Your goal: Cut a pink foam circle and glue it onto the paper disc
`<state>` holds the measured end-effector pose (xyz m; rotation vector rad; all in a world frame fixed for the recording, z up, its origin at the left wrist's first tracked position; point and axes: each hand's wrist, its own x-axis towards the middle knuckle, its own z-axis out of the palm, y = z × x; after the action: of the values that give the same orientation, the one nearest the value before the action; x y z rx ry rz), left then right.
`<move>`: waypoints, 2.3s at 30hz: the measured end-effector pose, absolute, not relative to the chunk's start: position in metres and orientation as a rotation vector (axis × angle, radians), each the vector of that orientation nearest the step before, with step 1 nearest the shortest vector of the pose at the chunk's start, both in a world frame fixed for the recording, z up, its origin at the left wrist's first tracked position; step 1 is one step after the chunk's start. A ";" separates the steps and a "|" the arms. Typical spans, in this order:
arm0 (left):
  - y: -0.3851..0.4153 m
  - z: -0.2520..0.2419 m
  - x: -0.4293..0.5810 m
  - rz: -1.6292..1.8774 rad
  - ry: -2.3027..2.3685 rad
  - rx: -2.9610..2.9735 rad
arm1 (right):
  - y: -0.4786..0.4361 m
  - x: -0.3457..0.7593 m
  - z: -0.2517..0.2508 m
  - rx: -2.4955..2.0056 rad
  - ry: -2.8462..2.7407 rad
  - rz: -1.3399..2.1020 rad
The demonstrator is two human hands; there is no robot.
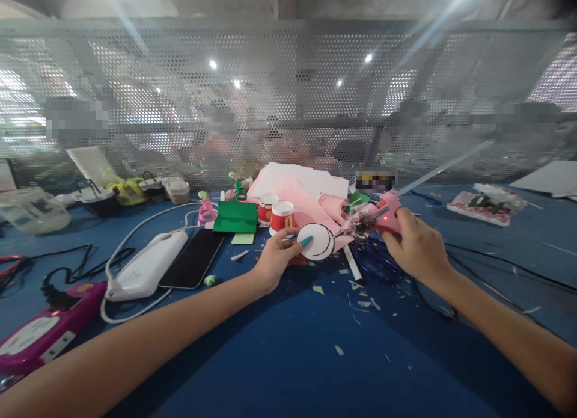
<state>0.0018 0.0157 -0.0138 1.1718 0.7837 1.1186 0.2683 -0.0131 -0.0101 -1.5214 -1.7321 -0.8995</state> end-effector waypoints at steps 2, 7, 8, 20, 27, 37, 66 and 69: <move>0.015 -0.014 0.002 1.117 0.784 1.172 | -0.013 0.269 -0.009 -1.514 -1.727 -0.890; 0.014 -0.013 0.003 1.111 0.778 1.172 | -0.013 0.269 -0.008 -1.504 -1.718 -0.876; 0.014 -0.012 0.003 1.108 0.776 1.174 | -0.013 0.269 -0.008 -1.505 -1.717 -0.873; 0.012 -0.011 0.001 1.036 0.770 1.240 | -0.013 0.270 -0.008 -1.498 -1.706 -0.851; 0.012 -0.012 0.001 1.004 0.771 1.264 | -0.015 0.268 -0.007 -1.511 -1.703 -0.840; 0.012 -0.012 0.001 0.965 0.770 1.280 | -0.014 0.268 -0.008 -1.489 -1.691 -0.825; 0.011 -0.011 0.003 0.922 0.766 1.344 | -0.017 0.255 -0.010 -1.462 -1.775 -0.776; 0.011 -0.012 0.002 0.915 0.762 1.342 | -0.016 0.255 -0.011 -1.451 -1.768 -0.789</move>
<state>0.0024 0.0110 -0.0119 1.3418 0.7617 0.9155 0.2551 -0.0161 -0.0107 -1.4512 -1.7675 -0.7888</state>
